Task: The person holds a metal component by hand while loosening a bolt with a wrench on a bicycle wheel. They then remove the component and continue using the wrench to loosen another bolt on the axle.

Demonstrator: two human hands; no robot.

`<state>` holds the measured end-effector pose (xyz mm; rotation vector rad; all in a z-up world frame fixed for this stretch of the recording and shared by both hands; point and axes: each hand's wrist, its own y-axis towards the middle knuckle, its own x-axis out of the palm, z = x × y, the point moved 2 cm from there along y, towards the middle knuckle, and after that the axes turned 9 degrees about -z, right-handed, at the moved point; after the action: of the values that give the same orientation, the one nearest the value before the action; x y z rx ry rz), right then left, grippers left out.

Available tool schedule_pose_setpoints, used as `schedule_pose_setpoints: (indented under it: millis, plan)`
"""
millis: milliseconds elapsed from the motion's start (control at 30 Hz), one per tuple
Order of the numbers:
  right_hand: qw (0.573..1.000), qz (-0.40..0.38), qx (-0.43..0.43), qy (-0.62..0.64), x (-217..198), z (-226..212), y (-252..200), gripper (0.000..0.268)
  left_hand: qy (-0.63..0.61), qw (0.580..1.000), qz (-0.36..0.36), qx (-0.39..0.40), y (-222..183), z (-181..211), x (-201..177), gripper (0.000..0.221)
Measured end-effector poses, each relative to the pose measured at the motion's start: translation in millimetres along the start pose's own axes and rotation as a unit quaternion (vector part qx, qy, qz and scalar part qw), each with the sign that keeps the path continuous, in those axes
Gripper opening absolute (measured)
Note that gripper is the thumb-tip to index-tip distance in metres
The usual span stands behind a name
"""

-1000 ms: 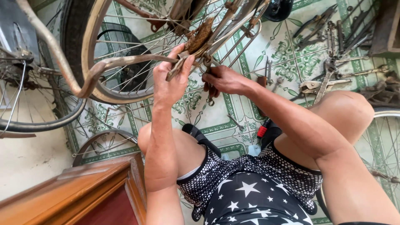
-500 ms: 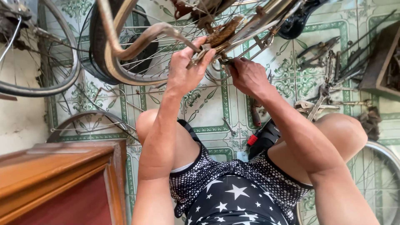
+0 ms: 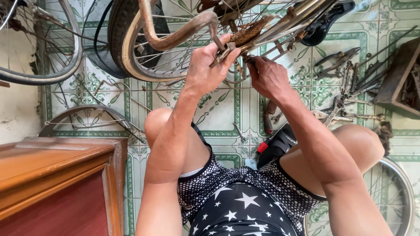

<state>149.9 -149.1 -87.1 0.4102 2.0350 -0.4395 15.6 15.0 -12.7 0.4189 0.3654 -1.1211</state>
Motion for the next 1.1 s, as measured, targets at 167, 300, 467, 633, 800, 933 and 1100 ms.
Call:
schedule_pose_setpoints:
  millis: [167,300,467,633,800,933,1100]
  plan:
    - [0.975,-0.118,0.080,0.169,9,-18,3,0.029,0.000,0.999,-0.016,-0.029,1,1,0,0.051]
    - [0.854,-0.200,0.122,0.465,18,-29,3,0.034,0.009,1.000,-0.013,-0.015,2,-1,0,0.053]
    - [0.871,-0.194,0.114,0.437,22,-25,2,0.039,-0.004,1.000,-0.012,-0.015,0,-2,1,0.051]
    - [0.985,-0.103,0.100,0.091,13,-7,4,0.033,-0.015,1.000,-0.008,-0.004,-1,-1,0,0.051]
    - [0.996,-0.034,0.020,0.078,9,-3,-3,0.030,-0.015,0.999,-0.015,-0.028,-1,2,-1,0.051]
    - [0.999,0.017,0.006,0.027,5,0,-3,0.027,-0.042,0.999,-0.015,-0.009,-2,3,0,0.049]
    - [0.995,0.044,0.007,-0.088,-3,9,-1,0.027,-0.027,0.999,-0.019,-0.015,-3,3,0,0.049]
